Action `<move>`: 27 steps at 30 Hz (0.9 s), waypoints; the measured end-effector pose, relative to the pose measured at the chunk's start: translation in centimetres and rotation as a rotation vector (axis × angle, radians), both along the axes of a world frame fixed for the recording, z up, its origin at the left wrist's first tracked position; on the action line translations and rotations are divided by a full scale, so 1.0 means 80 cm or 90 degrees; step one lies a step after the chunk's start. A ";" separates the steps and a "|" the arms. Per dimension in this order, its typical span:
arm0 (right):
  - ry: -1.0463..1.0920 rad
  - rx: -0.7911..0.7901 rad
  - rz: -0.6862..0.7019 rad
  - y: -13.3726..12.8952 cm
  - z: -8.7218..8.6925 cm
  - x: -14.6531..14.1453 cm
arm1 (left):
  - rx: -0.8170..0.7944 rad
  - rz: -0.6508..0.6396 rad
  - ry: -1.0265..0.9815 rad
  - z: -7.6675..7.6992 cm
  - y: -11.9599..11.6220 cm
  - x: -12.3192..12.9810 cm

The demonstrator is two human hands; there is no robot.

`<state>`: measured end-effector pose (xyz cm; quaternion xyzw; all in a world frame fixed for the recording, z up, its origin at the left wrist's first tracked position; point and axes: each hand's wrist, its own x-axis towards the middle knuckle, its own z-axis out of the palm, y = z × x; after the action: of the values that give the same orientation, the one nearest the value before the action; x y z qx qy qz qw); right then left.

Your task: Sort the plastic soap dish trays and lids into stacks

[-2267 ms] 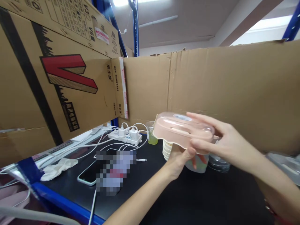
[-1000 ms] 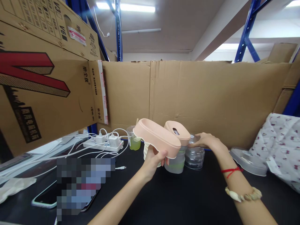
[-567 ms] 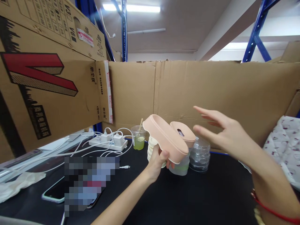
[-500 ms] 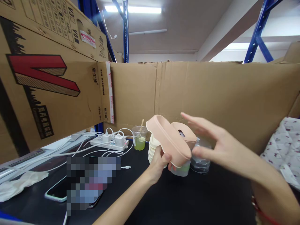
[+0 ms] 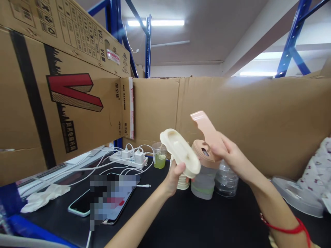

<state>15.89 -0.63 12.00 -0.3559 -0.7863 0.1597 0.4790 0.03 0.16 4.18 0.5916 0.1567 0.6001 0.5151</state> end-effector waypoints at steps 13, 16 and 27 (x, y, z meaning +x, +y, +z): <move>-0.205 -0.124 -0.438 0.023 -0.012 -0.004 | -0.124 0.225 -0.033 0.012 0.020 -0.012; -0.231 -0.150 -0.436 0.019 -0.013 -0.004 | -0.123 0.274 -0.035 0.012 0.023 -0.012; -0.268 -0.111 -0.383 0.023 -0.017 0.004 | -0.161 0.310 0.063 0.017 0.030 -0.030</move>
<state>16.21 1.25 10.64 -0.6356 -0.7113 0.0014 0.3001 -2.39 2.56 5.55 0.4962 0.3927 0.6525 0.4169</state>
